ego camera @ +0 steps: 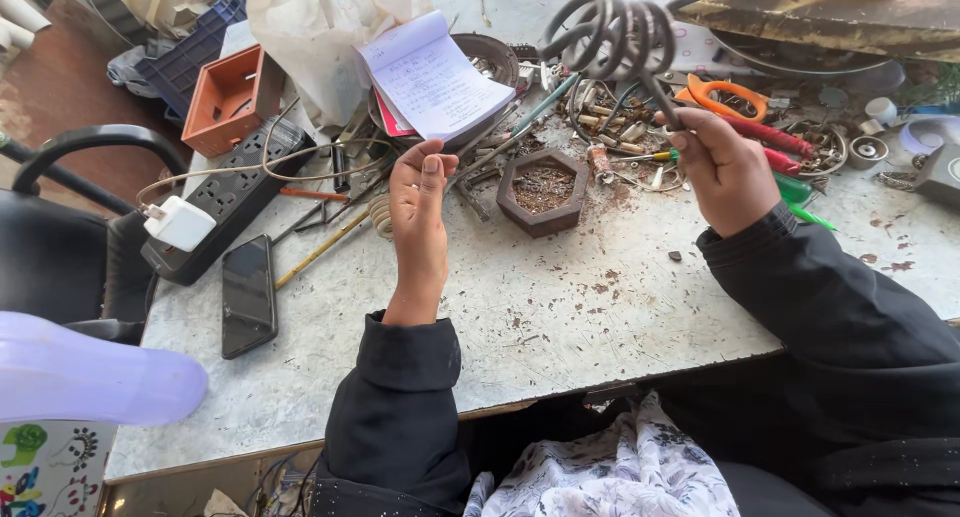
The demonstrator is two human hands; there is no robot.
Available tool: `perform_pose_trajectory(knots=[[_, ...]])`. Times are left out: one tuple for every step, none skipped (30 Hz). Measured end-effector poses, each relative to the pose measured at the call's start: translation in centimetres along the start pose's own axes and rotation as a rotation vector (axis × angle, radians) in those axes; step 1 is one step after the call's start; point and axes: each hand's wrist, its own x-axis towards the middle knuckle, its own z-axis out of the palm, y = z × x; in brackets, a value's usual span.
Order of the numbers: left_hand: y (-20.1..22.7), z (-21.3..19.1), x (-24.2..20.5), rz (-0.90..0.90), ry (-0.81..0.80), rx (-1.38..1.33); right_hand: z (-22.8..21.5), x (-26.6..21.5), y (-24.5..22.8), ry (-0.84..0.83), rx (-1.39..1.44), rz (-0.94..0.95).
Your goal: The person uses pliers to repeatedly strike and straighten a coiled metal heating element on a cluttered workbench. They reposition the element several times and continue hitting it with the pliers to reshape the coils.
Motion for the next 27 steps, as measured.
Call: perform_pose_trajectory(knots=[[-0.1,0.1,0.0,0.001,-0.01,0.002,0.0,0.0,0.0,0.0,-0.014,-0.056],[-0.3,0.1,0.0,-0.001,-0.015,-0.008,0.1,0.1,0.0,-0.004,-0.028,-0.114],[-0.3,0.1,-0.1,-0.002,-0.019,-0.017,0.1,0.0,-0.1,-0.002,-0.047,-0.117],[-0.4,0.1,-0.2,-0.001,-0.02,-0.026,0.2,0.0,-0.2,-0.003,-0.065,-0.124],[-0.3,0.0,-0.4,0.0,-0.018,-0.022,0.3,-0.1,-0.3,-0.004,-0.082,-0.13],[-0.3,0.0,-0.4,0.005,-0.018,-0.019,0.4,-0.1,-0.5,-0.01,-0.087,-0.102],[-0.2,-0.1,-0.3,0.009,-0.019,-0.015,0.4,0.0,-0.7,-0.016,-0.092,-0.075],[-0.2,-0.1,-0.3,0.006,-0.016,-0.011,0.4,0.0,-0.9,-0.021,-0.098,-0.045],[-0.2,-0.1,-0.2,0.004,-0.014,-0.007,0.5,0.0,-1.0,-0.042,-0.057,-0.114],[-0.2,0.0,-0.2,0.001,-0.013,-0.005,0.5,0.2,-1.1,-0.062,-0.017,-0.184],[-0.2,0.1,-0.2,0.0,-0.009,-0.007,0.5,0.4,-1.2,-0.083,0.022,-0.253],[-0.3,0.1,-0.2,-0.001,-0.007,-0.009,0.5,0.4,-1.3,-0.208,-0.216,-0.173],[-0.3,0.2,-0.3,-0.003,-0.005,-0.012,0.4,0.5,-1.2,-0.33,-0.454,-0.087],[-0.2,0.2,-0.2,0.005,-0.008,0.0,0.4,0.7,-1.2,-0.445,-0.689,0.0],[-0.1,0.2,-0.2,0.013,-0.01,0.012,0.4,0.7,-1.2,-0.389,-0.574,-0.01],[-0.1,0.1,-0.3,0.016,-0.016,0.026,0.4,0.5,-1.0,-0.332,-0.455,-0.014],[0.0,0.0,-0.4,0.0,-0.011,0.036,0.3,0.3,-0.9,-0.273,-0.337,-0.017],[0.1,0.1,-0.3,-0.008,-0.004,0.041,0.2,0.3,-0.7,-0.183,-0.22,-0.015],[0.1,0.1,-0.1,-0.016,0.003,0.047,0.2,0.1,-0.6,-0.093,-0.103,-0.014],[0.0,0.1,-0.1,-0.008,-0.002,0.044,0.2,-0.1,-0.5,-0.013,0.013,-0.013],[-0.1,0.2,-0.1,0.0,-0.007,0.041,0.3,0.0,-0.4,0.014,0.002,-0.085],[-0.2,0.1,-0.3,0.003,-0.008,0.041,0.4,-0.1,-0.3,0.036,-0.005,-0.154],[-0.3,0.1,-0.4,0.002,-0.006,0.029,0.6,-0.1,-0.2,0.057,-0.011,-0.223],[-0.3,0.2,-0.3,0.002,-0.009,0.021,0.9,0.0,-0.1,-0.14,-0.222,-0.146],[-0.4,0.3,-0.3,0.001,-0.011,0.013,1.2,0.3,0.0,-0.338,-0.433,-0.067],[-0.3,0.3,-0.3,-0.002,-0.006,0.027,1.5,0.5,0.0,-0.532,-0.64,0.019],[-0.2,0.3,-0.3,-0.006,-0.001,0.04,1.4,0.6,0.1,-0.445,-0.565,-0.023]])
